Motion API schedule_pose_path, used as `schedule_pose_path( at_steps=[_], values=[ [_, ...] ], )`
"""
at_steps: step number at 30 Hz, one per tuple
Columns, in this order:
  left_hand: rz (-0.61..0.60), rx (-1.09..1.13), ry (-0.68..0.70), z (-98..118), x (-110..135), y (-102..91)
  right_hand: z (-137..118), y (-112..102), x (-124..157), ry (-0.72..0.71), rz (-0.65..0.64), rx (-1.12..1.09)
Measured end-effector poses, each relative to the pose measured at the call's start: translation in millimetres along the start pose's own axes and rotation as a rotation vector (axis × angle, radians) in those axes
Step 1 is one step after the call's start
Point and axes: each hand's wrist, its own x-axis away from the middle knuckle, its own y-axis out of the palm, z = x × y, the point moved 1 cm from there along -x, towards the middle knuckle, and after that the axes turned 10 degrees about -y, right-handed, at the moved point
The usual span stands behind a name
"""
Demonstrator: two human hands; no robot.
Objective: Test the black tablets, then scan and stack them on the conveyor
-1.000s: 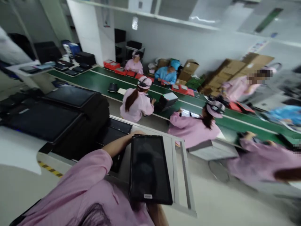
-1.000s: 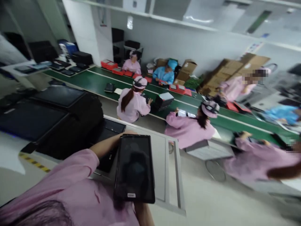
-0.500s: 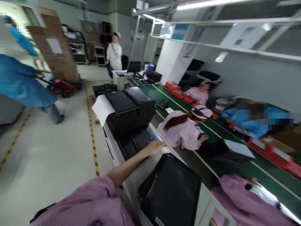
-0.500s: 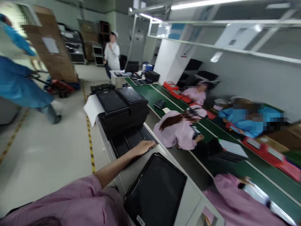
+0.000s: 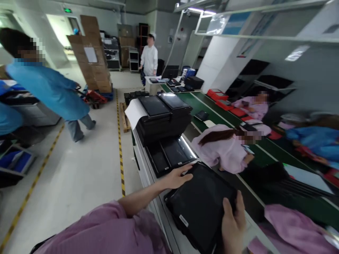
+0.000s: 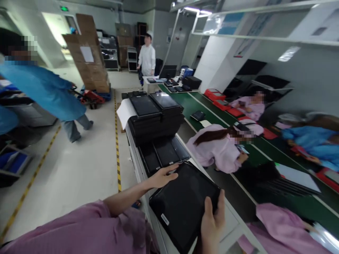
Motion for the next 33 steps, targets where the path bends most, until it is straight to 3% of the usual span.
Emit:
schedule_pose_path(
  at_steps=[5, 9, 20, 28, 33],
  values=[
    [0.031, 0.045, -0.030, 2, -22, 9.7, -8, -2, 28, -0.023, 0.024, -0.083],
    [0.009, 0.113, -0.049, 3, -33, 11.1, -20, 3, 38, -0.002, 0.122, -0.207],
    [-0.032, 0.105, -0.036, -1, -35, 5.8, -25, 14, 44, 0.063, 0.201, -0.547],
    [0.023, -0.010, 0.089, 3, -44, 5.3, -40, 13, 47, 0.045, 0.158, -0.494],
    [0.079, -0.081, 0.192, 0, -60, 2.4, -35, 18, 44, 0.008, 0.157, -0.547]
  ],
)
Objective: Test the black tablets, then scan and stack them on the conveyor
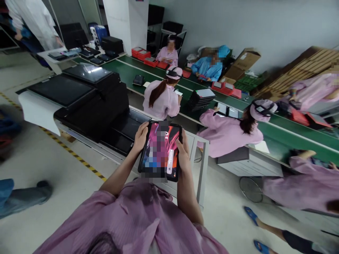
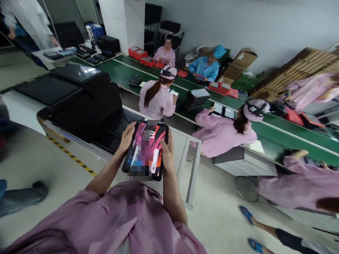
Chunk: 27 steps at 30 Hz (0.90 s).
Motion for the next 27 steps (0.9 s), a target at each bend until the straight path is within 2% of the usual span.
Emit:
schedule_pose_path(
  at_steps=[3, 5, 9, 12, 14, 15, 16, 17, 20, 21, 23, 25, 27],
  values=[
    [-0.020, -0.019, 0.002, 0, -10, -0.6, 4, -6, 1, -0.008, -0.084, 0.042],
    [-0.032, -0.007, -0.018, 4, -20, 0.9, 1, -12, 6, -0.066, -0.122, 0.130],
    [-0.144, 0.044, -0.059, 16, -39, 10.5, -24, -18, 27, -0.375, -0.185, 0.462],
    [-0.211, 0.033, -0.070, 21, -47, 18.8, -47, -11, 42, -0.604, -0.418, 0.653],
    [-0.193, 0.024, -0.076, 21, -50, 22.3, -57, -10, 47, -0.724, -0.588, 0.717],
    [-0.174, 0.023, -0.079, 19, -51, 23.3, -59, -13, 48, -0.771, -0.623, 0.750],
    [-0.154, 0.024, -0.081, 18, -52, 23.8, -61, -19, 49, -0.802, -0.604, 0.788],
    [-0.134, 0.025, -0.086, 15, -53, 24.0, -61, -26, 50, -0.819, -0.529, 0.829],
    [-0.095, 0.033, -0.113, 9, -54, 23.7, -55, -52, 58, -0.748, -0.198, 0.879],
    [-0.090, 0.039, -0.122, 8, -54, 23.7, -50, -58, 64, -0.681, -0.145, 0.851],
    [-0.087, 0.060, -0.122, 6, -54, 23.8, -38, -62, 80, -0.514, -0.191, 0.748],
    [-0.088, 0.087, -0.095, 5, -53, 24.1, -23, -57, 97, -0.356, -0.310, 0.654],
    [-0.104, 0.109, -0.064, 6, -52, 24.5, -11, -50, 111, -0.256, -0.340, 0.613]
  ],
)
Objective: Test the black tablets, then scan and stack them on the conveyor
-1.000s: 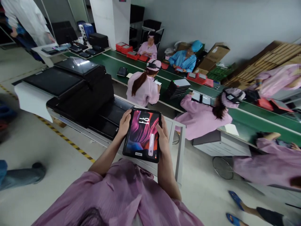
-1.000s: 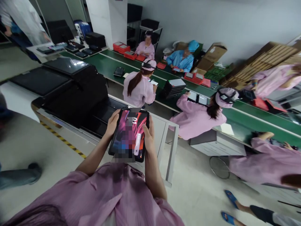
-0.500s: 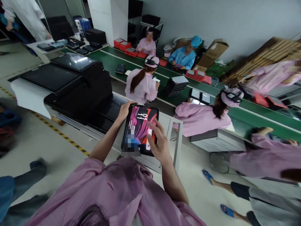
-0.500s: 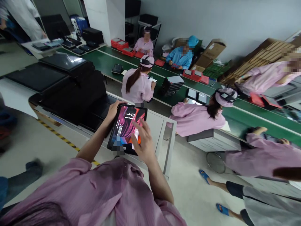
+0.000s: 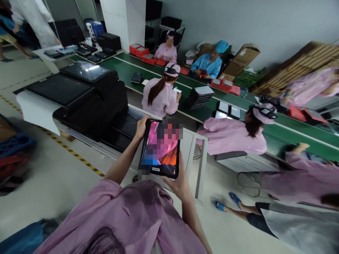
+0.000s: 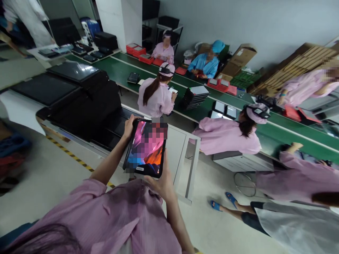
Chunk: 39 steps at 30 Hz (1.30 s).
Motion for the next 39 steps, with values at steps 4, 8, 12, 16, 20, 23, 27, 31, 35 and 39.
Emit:
schedule_pose_path(
  at_steps=[4, 8, 12, 16, 20, 23, 27, 31, 35, 39],
  values=[
    [-0.045, -0.011, 0.004, 6, 3, 1.4, 4, 12, 3, 0.093, 0.034, -0.053],
    [-0.051, -0.050, -0.011, 13, 6, 0.8, 6, 5, -13, 0.107, -0.015, -0.116],
    [-0.020, -0.075, -0.048, 16, 4, 0.9, 4, 4, -23, 0.083, -0.024, -0.085],
    [0.045, -0.097, -0.099, 13, -4, 3.8, 2, 8, -24, 0.043, -0.002, -0.055],
    [0.092, -0.067, -0.112, 8, -7, 3.7, 0, 10, -19, -0.057, 0.032, 0.024],
    [0.145, -0.020, -0.105, 4, 4, -2.3, -9, 6, -13, -0.238, 0.112, 0.181],
    [0.170, 0.035, -0.123, -2, 42, -16.6, -21, -2, -9, -0.576, 0.030, 0.222],
    [0.152, 0.053, -0.173, -6, 95, -30.9, -21, -4, -19, -0.701, -0.052, 0.175],
    [0.133, 0.038, -0.181, -9, 144, -40.1, -17, 2, -30, -0.629, -0.018, 0.175],
    [0.077, -0.008, -0.171, -10, 185, -49.8, -16, 10, -35, -0.570, 0.045, 0.149]
  ],
)
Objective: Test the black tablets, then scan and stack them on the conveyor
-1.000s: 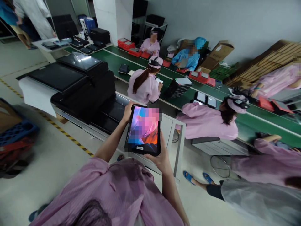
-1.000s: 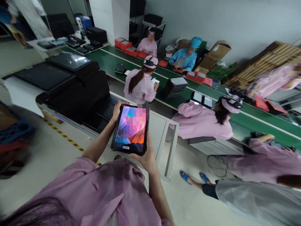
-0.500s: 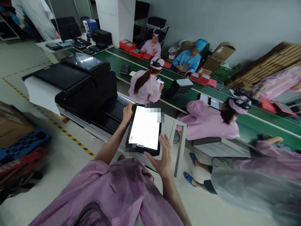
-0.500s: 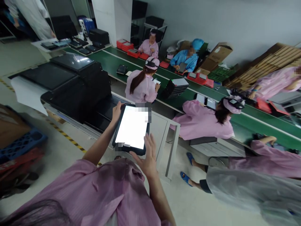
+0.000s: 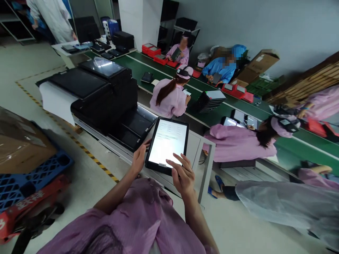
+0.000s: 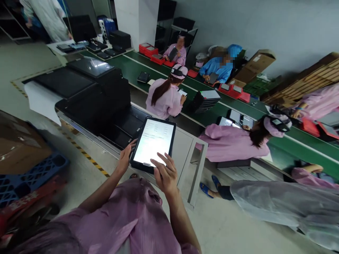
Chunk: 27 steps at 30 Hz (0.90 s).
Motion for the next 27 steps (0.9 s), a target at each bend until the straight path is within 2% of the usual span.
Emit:
schedule_pose_path(
  at_steps=[4, 8, 12, 20, 23, 27],
  values=[
    [-0.086, -0.061, 0.081, -8, 30, -12.8, 1, 4, 0, 0.021, 0.034, -0.045],
    [-0.144, -0.113, 0.206, -15, 40, -17.7, 4, 4, 2, 0.014, 0.022, -0.057],
    [-0.104, -0.190, 0.269, -16, 37, -16.5, 7, 2, 5, 0.022, 0.018, -0.086],
    [-0.083, -0.250, 0.410, -26, 31, -19.6, 8, -6, 3, 0.168, 0.096, -0.173],
    [-0.112, -0.261, 0.390, -24, 26, -26.1, 6, -6, -2, 0.175, 0.098, -0.157],
    [-0.179, -0.195, 0.312, -12, 13, -35.9, 3, -7, -9, 0.191, 0.087, -0.126]
  ],
)
